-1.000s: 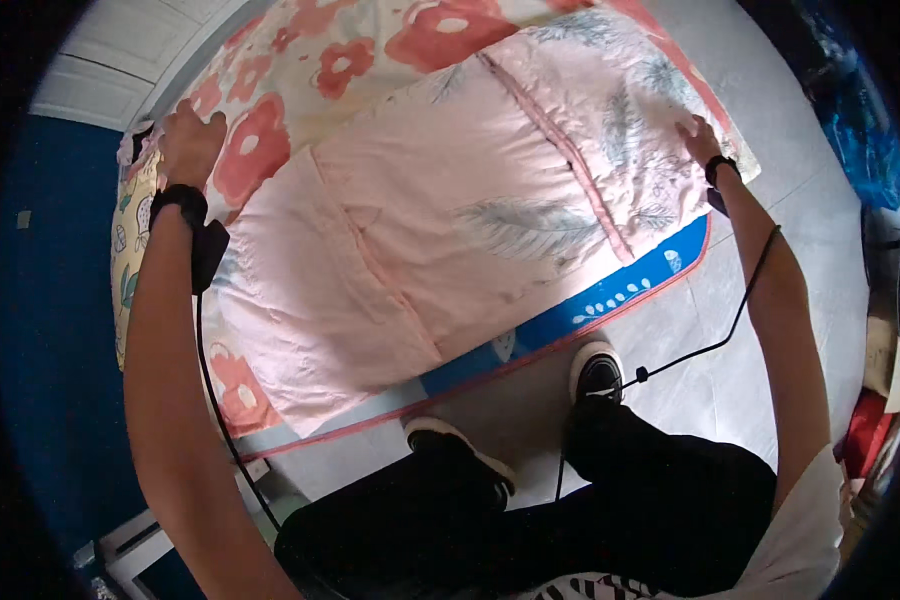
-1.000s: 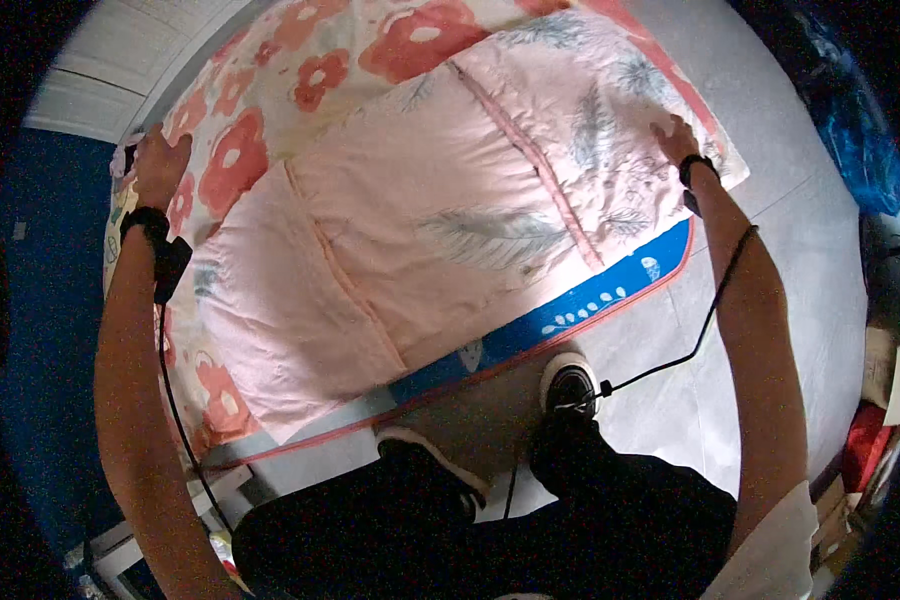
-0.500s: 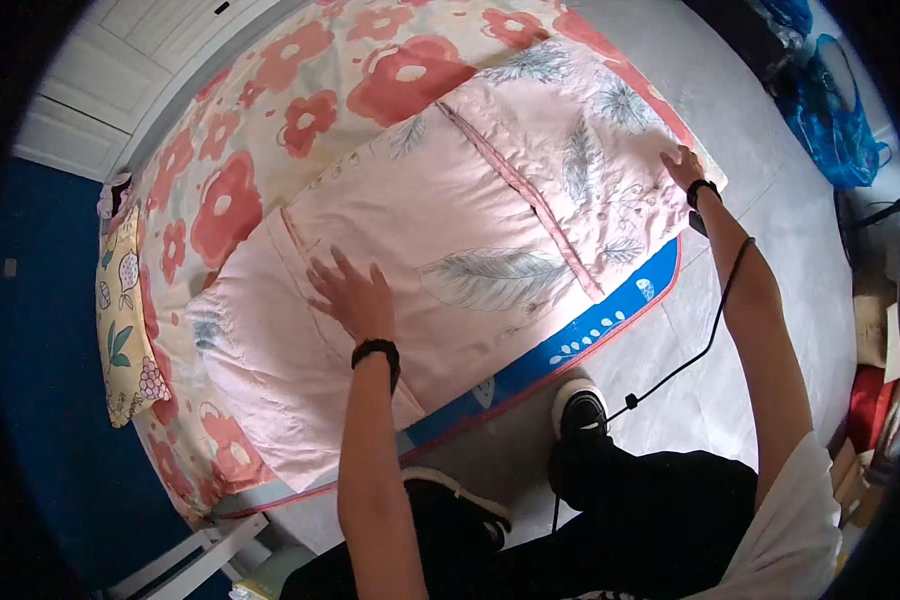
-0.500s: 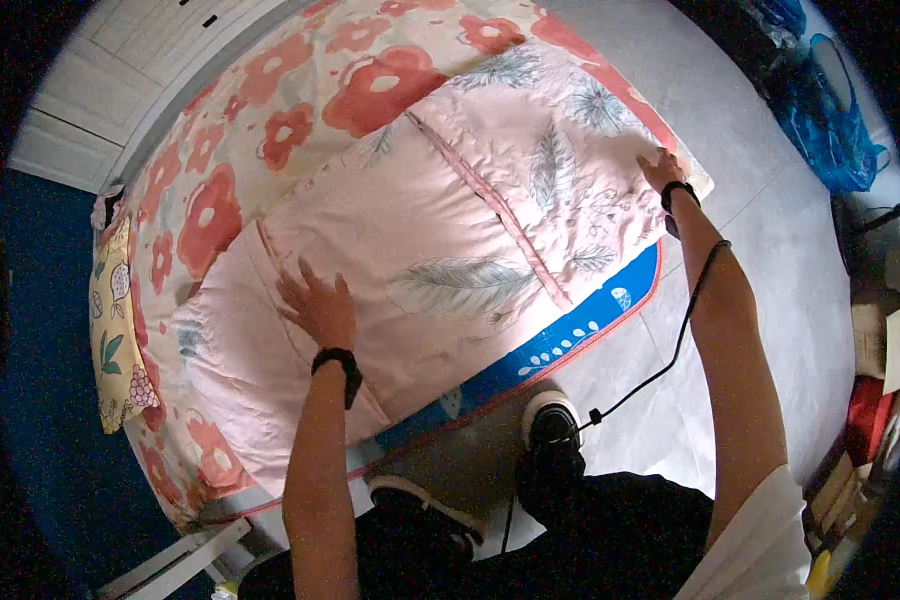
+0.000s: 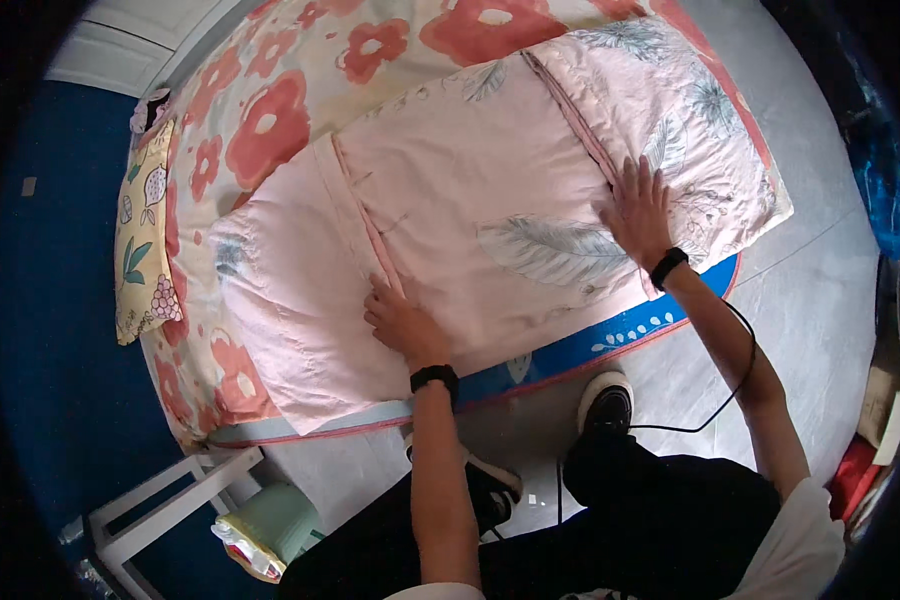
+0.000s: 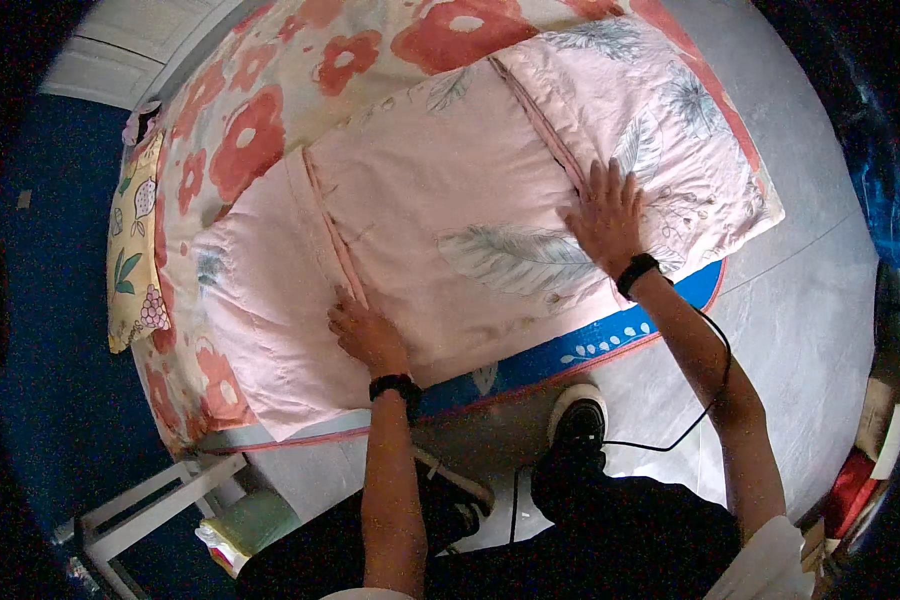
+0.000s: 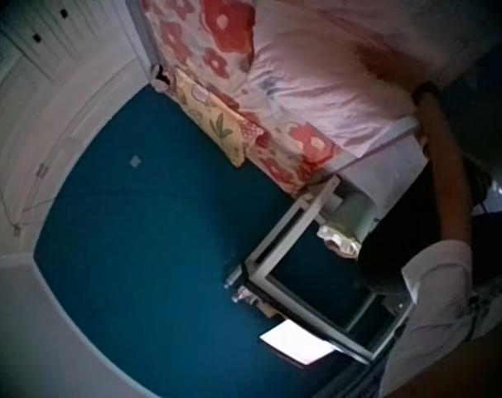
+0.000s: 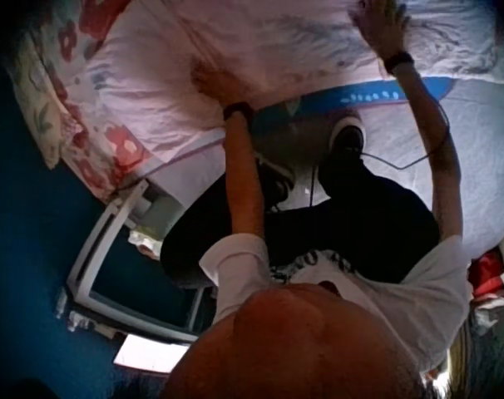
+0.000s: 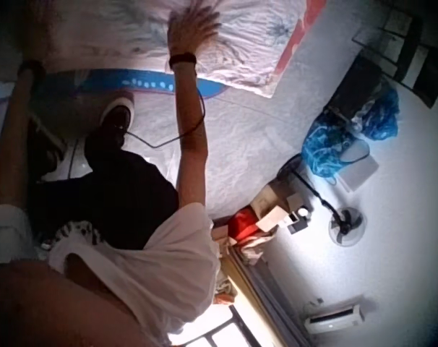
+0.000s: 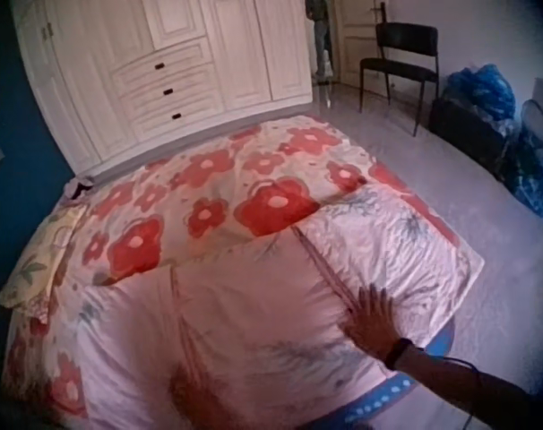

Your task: Folding a pink floral duvet on a bed.

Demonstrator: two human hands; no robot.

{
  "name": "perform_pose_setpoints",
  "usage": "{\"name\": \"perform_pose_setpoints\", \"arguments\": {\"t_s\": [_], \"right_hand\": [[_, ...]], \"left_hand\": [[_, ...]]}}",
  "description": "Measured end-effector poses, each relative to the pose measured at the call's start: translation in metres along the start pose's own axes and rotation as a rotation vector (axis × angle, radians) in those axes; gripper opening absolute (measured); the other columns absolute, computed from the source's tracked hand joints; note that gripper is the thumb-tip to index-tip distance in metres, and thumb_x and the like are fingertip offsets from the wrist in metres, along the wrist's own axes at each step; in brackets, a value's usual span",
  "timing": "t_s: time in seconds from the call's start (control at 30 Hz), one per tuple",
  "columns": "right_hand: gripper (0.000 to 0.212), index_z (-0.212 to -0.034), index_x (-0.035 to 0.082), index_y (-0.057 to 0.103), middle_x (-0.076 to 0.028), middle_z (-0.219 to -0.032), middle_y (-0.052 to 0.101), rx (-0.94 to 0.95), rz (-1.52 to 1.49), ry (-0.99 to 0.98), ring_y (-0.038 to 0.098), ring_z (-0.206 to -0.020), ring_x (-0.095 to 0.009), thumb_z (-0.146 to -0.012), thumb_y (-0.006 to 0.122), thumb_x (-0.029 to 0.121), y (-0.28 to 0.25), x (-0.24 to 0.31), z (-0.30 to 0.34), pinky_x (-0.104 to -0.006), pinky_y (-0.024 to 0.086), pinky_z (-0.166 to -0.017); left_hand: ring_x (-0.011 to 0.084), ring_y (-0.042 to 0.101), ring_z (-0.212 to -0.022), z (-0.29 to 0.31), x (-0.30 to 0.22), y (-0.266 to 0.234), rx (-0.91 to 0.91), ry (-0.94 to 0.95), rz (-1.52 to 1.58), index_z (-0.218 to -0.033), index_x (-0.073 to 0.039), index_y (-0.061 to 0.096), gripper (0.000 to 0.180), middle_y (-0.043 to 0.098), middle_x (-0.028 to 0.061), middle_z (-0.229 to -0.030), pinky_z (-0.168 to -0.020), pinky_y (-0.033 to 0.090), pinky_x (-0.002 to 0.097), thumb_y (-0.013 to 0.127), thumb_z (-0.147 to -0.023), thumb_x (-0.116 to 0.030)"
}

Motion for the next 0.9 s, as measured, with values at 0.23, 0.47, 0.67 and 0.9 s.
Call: {"name": "perform_pose_setpoints", "arguments": {"t_s": [0.23, 0.47, 0.67, 0.9], "right_hand": [[0.068, -0.153, 0.004, 0.02, -0.025, -0.155, 0.026, 0.048, 0.038, -0.033, 0.034, -0.136, -0.052, -0.1, 0.048, 0.034, 0.011, -0.022, 0.019, -0.0631, 0.033, -0.108], [0.063, -0.151, 0.006, 0.027, -0.025, -0.151, 0.033, 0.043, 0.083, -0.015, 0.035, -0.135, -0.05, -0.095, 0.051, 0.022, -0.008, -0.004, 0.042, -0.059, 0.033, -0.108], [0.063, -0.152, 0.008, 0.025, -0.024, -0.154, 0.029, -0.007, 0.056, -0.022, 0.027, -0.141, -0.048, -0.096, 0.05, 0.022, -0.009, 0.011, 0.048, -0.0668, 0.027, -0.109], [0.062, -0.153, 0.007, 0.023, -0.023, -0.156, 0.025, 0.055, 0.13, 0.03, 0.024, -0.144, -0.046, -0.097, 0.046, 0.02, -0.001, -0.005, 0.038, -0.0664, 0.022, -0.112]], "left_hand": [[0.035, 0.052, -0.11, 0.008, 0.0, -0.01, -0.214, 0.302, -0.001, -0.13, -0.003, 0.05, 0.049, 0.049, 0.0156, -0.125, -0.089, 0.049, 0.0421, 0.065, -0.084, -0.008], [0.0388, 0.042, -0.129, 0.095, 0.01, 0.005, -0.075, 0.075, -0.084, -0.149, -0.004, 0.029, 0.069, 0.041, 0.0173, -0.144, -0.101, 0.038, 0.06, 0.059, -0.086, -0.005], [0.0413, 0.029, -0.142, 0.086, 0.045, -0.005, -0.083, 0.04, 0.299, -0.152, -0.005, 0.024, 0.074, 0.03, 0.0207, -0.152, -0.109, 0.028, 0.0655, 0.058, -0.086, -0.005], [0.0428, 0.022, -0.145, 0.071, -0.016, -0.018, 0.228, -0.212, 0.071, -0.152, -0.002, 0.023, 0.086, 0.022, 0.0255, -0.156, -0.108, 0.027, 0.0679, 0.066, -0.081, -0.025]]}}
Point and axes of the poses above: each hand's wrist, its own z-axis away from the middle knuckle, its own y-axis out of the palm, x = y × z, the point moved 3 cm from there along -z, towards the middle knuckle
